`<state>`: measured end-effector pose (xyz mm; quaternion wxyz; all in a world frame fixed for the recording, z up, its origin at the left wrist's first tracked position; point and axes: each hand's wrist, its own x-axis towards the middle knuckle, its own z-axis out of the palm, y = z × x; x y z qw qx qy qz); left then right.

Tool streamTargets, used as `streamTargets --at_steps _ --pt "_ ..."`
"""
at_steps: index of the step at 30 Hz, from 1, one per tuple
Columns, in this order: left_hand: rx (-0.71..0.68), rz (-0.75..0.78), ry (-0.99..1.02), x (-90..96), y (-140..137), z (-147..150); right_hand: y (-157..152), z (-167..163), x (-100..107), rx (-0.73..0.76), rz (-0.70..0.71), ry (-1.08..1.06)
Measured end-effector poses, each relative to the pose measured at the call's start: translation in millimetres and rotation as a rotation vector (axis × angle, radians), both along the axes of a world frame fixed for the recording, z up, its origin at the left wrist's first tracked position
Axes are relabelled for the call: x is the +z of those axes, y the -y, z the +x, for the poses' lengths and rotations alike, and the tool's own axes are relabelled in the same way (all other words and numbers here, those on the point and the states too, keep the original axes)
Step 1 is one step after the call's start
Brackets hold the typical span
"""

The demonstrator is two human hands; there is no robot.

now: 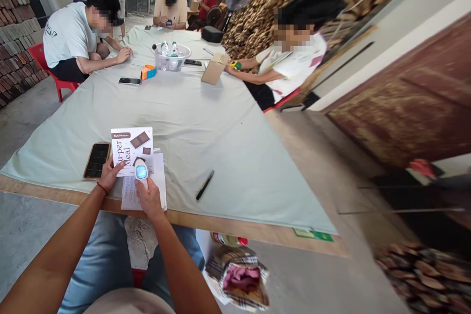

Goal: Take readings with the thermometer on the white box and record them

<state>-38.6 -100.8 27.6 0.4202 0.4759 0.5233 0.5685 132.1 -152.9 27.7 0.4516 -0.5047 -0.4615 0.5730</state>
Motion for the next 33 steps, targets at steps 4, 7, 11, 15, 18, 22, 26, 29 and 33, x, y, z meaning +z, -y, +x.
streamTargets --at_steps 4,7,11,15,18,22,26,29,33 --pt "-0.012 0.003 0.001 -2.6 -1 -1 1 -2 2 -0.016 -0.037 -0.008" --pt "-0.008 0.009 -0.005 -4.3 -2 -2 1 -2 6 -0.018 -0.026 0.003" --pt "-0.009 0.01 -0.011 -5.9 -3 -2 0 -1 9 -0.009 -0.006 0.051" --pt "0.004 0.022 0.012 -7.2 -3 -2 -1 -3 9 -0.01 -0.045 -0.026" --pt "0.017 0.014 0.05 -7.0 -4 -2 3 -2 14 0.013 -0.036 -0.082" --pt "0.034 0.028 0.056 -6.2 -6 -2 13 7 26 -0.037 0.058 -0.118" --pt "0.04 0.028 0.056 -6.0 -8 -2 19 21 33 -0.094 0.119 -0.146" --pt "0.055 0.012 0.044 -6.4 -9 -3 17 28 34 -0.126 0.15 -0.164" --pt "0.049 0.011 0.035 -9.5 -9 -5 13 32 35 -0.163 0.162 -0.137"
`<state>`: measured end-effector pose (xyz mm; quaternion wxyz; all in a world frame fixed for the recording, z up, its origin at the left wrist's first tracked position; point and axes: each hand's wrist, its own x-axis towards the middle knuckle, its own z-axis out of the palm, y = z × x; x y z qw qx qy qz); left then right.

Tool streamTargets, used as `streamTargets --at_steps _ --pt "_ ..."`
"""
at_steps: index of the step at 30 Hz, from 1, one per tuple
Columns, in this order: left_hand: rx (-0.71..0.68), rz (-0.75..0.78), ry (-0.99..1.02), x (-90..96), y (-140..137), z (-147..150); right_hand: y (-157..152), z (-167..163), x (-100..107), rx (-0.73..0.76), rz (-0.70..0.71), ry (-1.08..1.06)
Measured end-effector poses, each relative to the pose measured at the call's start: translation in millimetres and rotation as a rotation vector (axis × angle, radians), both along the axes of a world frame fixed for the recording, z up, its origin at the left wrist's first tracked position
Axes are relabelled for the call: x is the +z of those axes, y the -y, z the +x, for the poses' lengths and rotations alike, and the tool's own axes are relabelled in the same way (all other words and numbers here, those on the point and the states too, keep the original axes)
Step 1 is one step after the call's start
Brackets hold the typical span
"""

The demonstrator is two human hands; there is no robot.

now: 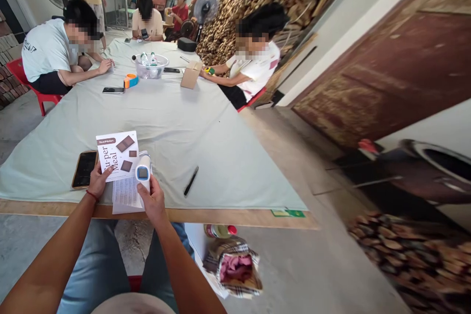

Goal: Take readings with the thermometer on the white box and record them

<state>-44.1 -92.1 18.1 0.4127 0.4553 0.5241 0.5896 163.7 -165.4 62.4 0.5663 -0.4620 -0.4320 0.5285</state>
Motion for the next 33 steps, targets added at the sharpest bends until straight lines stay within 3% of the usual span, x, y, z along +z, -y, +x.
streamTargets --at_steps 21,27,30,33 --pt "0.036 -0.026 0.039 -9.8 -2 -2 2 22 -6 -0.048 -0.027 0.013" --pt "-0.048 -0.118 0.092 4.5 -3 -3 -5 36 -9 -0.003 -0.034 0.001" --pt "-0.096 -0.144 0.13 22.1 -16 -7 -22 55 -14 0.004 -0.068 0.215" --pt "-0.007 -0.012 0.164 39.5 -44 -13 -48 74 -19 -0.107 -0.118 0.694"
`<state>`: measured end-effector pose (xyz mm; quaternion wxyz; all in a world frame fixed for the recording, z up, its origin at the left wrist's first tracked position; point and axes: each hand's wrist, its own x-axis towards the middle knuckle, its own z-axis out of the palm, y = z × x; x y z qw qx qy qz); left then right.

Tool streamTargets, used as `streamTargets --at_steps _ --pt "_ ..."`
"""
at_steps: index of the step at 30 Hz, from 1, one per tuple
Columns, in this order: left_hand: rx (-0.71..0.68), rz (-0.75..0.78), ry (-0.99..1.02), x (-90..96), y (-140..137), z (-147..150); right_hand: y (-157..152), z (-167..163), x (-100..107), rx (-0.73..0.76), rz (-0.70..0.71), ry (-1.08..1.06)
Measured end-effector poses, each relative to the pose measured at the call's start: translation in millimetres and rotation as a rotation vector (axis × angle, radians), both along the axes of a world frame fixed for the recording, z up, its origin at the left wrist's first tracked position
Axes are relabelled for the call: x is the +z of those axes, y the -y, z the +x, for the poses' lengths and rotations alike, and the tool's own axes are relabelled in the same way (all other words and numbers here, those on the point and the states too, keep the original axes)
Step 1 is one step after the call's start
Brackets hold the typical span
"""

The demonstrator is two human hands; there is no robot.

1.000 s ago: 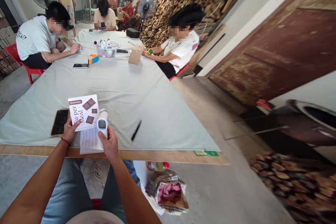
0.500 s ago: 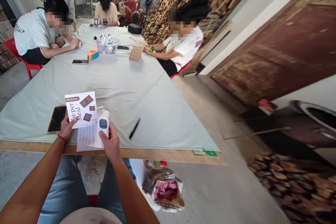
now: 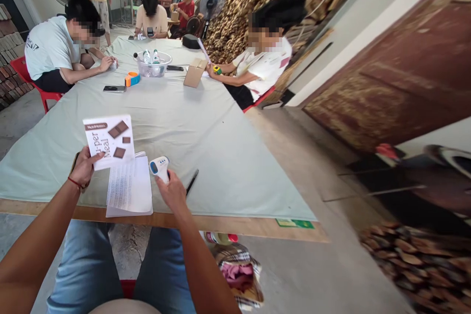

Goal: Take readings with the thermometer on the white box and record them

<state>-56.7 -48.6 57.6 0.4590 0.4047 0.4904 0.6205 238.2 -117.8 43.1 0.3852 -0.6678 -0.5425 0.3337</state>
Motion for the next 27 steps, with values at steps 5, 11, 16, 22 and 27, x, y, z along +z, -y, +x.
streamTargets --at_steps 5,11,16,22,27 --pt "0.221 0.079 -0.014 7.2 -62 -4 -41 7 -6 -0.007 -0.129 0.549" --pt "0.186 -0.033 -0.098 -13.9 -82 -2 -52 2 -17 0.018 -0.164 0.688" --pt "0.388 -0.075 -0.46 -28.8 -55 2 -32 41 -26 -0.088 -0.115 0.729" --pt "0.031 0.017 -1.072 -47.3 11 39 -17 73 -23 -0.13 -0.32 0.742" --pt "-0.355 -0.185 -1.507 -47.7 33 62 -12 71 -18 0.0 -0.35 0.684"
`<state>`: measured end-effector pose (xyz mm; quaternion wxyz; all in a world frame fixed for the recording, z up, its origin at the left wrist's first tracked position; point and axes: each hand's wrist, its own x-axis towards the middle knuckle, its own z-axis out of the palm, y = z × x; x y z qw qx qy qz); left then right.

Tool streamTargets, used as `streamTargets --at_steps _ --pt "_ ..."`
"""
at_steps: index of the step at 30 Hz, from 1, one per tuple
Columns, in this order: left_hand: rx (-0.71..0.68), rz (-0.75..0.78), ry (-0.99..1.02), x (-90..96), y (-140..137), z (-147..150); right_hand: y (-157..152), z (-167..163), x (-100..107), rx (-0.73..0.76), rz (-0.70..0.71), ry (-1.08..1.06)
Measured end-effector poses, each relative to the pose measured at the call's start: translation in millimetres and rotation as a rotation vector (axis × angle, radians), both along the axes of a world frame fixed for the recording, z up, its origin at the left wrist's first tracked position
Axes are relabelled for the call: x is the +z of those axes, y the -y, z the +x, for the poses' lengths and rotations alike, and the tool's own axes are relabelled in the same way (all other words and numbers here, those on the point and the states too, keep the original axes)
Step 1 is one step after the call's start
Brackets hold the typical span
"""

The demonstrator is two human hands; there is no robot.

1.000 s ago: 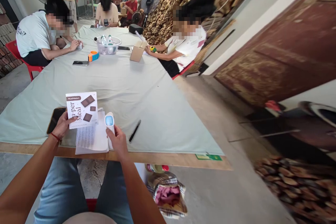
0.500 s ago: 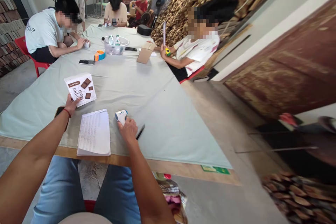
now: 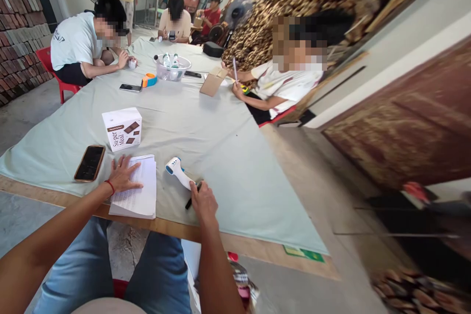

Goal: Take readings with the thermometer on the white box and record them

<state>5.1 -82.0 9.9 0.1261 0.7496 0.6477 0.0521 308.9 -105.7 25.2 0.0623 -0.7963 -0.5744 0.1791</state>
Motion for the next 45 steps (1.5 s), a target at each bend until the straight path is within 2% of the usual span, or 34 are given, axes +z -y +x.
streamTargets --at_steps 6,9,12,16,18,22,25,28,31,33,37,40,45 --pt "0.01 -0.008 -0.066 4.3 1 3 14 -1 -4 0.157 -0.015 0.065" --pt "0.011 0.012 -0.066 3.1 3 4 17 7 -10 0.112 -0.001 0.07" --pt "0.011 0.014 -0.061 1.2 4 5 16 22 -18 0.017 0.132 -0.03" --pt "0.018 0.018 -0.057 -0.2 5 7 15 26 -29 -0.013 0.513 -0.373" --pt "0.019 0.021 -0.052 -0.4 5 8 15 12 -32 0.031 0.626 -0.626" --pt "0.021 0.023 -0.046 -2.2 6 9 17 -40 -32 0.247 0.552 -1.09" --pt "0.024 0.034 -0.048 -4.3 5 9 17 -76 -29 0.411 0.457 -1.287" --pt "0.026 0.051 -0.042 -5.0 6 8 15 -93 -25 0.438 0.465 -1.216" --pt "0.018 0.054 -0.039 -4.4 7 8 11 -94 -23 0.291 0.586 -1.066" --pt "0.014 0.052 -0.042 -4.0 7 10 7 -91 -22 0.218 0.62 -1.066" --pt "0.038 0.059 -0.045 -1.9 2 17 -1 -90 -21 0.228 0.49 -1.186" --pt "0.036 0.014 -0.03 0.8 -1 22 -8 -98 -22 0.208 0.41 -1.201" --pt "0.024 0.049 -0.006 -1.0 1 23 -20 -112 -31 0.143 0.457 -1.096"
